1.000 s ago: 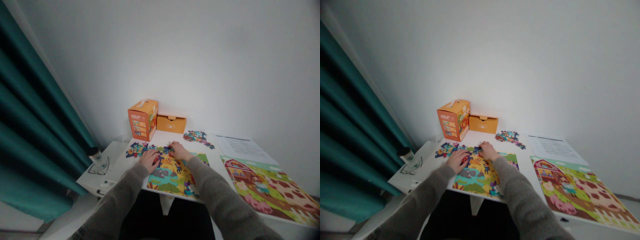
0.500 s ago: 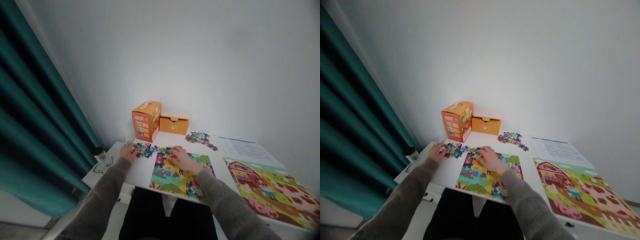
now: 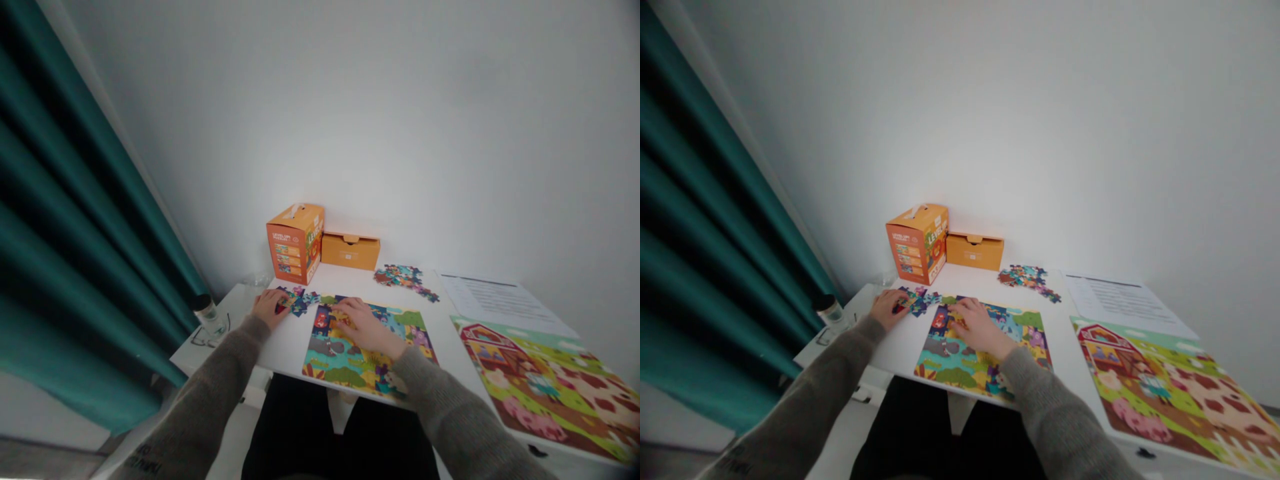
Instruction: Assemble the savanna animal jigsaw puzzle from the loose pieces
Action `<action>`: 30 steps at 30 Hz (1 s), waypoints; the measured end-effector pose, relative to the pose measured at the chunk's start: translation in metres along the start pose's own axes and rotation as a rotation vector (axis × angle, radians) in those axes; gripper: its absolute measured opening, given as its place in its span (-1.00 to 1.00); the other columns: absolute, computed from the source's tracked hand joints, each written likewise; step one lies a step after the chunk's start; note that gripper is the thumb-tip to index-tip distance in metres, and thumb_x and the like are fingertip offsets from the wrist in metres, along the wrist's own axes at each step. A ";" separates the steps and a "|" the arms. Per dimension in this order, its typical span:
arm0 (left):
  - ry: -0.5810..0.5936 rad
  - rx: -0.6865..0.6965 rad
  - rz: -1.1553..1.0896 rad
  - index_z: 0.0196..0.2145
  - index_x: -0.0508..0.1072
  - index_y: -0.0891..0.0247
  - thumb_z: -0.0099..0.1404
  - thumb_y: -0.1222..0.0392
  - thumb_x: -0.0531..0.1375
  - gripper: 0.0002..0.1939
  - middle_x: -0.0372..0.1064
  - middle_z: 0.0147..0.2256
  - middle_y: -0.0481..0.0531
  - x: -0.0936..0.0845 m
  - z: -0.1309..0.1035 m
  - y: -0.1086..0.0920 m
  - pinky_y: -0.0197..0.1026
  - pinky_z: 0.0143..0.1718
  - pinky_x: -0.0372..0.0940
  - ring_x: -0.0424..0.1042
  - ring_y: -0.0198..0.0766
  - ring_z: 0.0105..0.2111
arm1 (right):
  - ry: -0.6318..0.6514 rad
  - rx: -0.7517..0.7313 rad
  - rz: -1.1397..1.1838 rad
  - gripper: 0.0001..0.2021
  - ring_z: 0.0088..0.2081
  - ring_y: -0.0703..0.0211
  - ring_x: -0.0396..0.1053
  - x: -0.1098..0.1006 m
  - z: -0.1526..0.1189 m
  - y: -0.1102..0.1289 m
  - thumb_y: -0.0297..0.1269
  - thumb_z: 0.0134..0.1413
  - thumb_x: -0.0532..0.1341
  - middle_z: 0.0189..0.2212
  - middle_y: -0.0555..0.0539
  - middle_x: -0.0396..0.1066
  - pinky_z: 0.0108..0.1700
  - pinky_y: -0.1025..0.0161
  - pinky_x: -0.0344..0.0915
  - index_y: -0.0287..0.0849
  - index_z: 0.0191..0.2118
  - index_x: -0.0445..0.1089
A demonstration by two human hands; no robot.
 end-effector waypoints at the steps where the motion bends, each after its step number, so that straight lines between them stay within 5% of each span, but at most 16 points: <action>1: -0.003 -0.014 -0.016 -0.12 0.48 0.19 0.17 0.15 0.27 -0.71 0.48 -0.03 0.14 -0.001 0.000 0.000 0.07 0.05 0.24 0.35 0.04 0.04 | -0.001 -0.001 0.004 -0.67 0.09 -0.03 0.26 0.000 0.000 0.000 -0.33 0.26 0.18 0.01 -0.22 0.37 0.18 -0.03 0.22 -0.14 0.12 0.37; 8: 0.017 -0.049 -0.105 -0.12 0.46 0.21 0.09 0.27 0.26 -0.66 0.49 -0.10 0.14 0.000 0.000 -0.003 0.06 -0.04 0.28 0.41 0.02 -0.05 | 0.000 0.002 0.019 -0.63 0.09 -0.01 0.25 0.002 -0.003 0.000 -0.29 0.27 0.20 0.02 -0.20 0.34 0.19 -0.01 0.20 -0.12 0.16 0.34; 20: 0.057 0.049 0.030 -0.10 0.50 0.17 0.16 0.19 0.23 -0.68 0.44 -0.08 0.12 0.003 0.003 -0.009 -0.01 -0.07 0.24 0.38 0.00 -0.06 | 0.013 -0.021 0.063 -0.59 0.11 -0.01 0.24 0.000 -0.002 0.010 -0.33 0.27 0.16 0.06 -0.20 0.33 0.22 -0.04 0.17 -0.10 0.22 0.27; 30: 0.307 0.254 0.143 -0.20 0.53 0.13 0.05 0.20 0.30 -0.71 0.46 -0.10 0.10 0.008 0.033 -0.017 -0.07 -0.08 0.26 0.37 0.02 -0.04 | 0.007 -0.013 0.071 -0.57 0.11 -0.02 0.25 0.002 -0.001 0.008 -0.34 0.26 0.17 0.05 -0.19 0.34 0.21 -0.03 0.18 -0.08 0.22 0.26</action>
Point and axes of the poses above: each hand's wrist, its own z-axis towards the middle knuckle, its own x-axis out of the palm, y = z × x, the point moved 6 cm from there along z, towards the middle knuckle
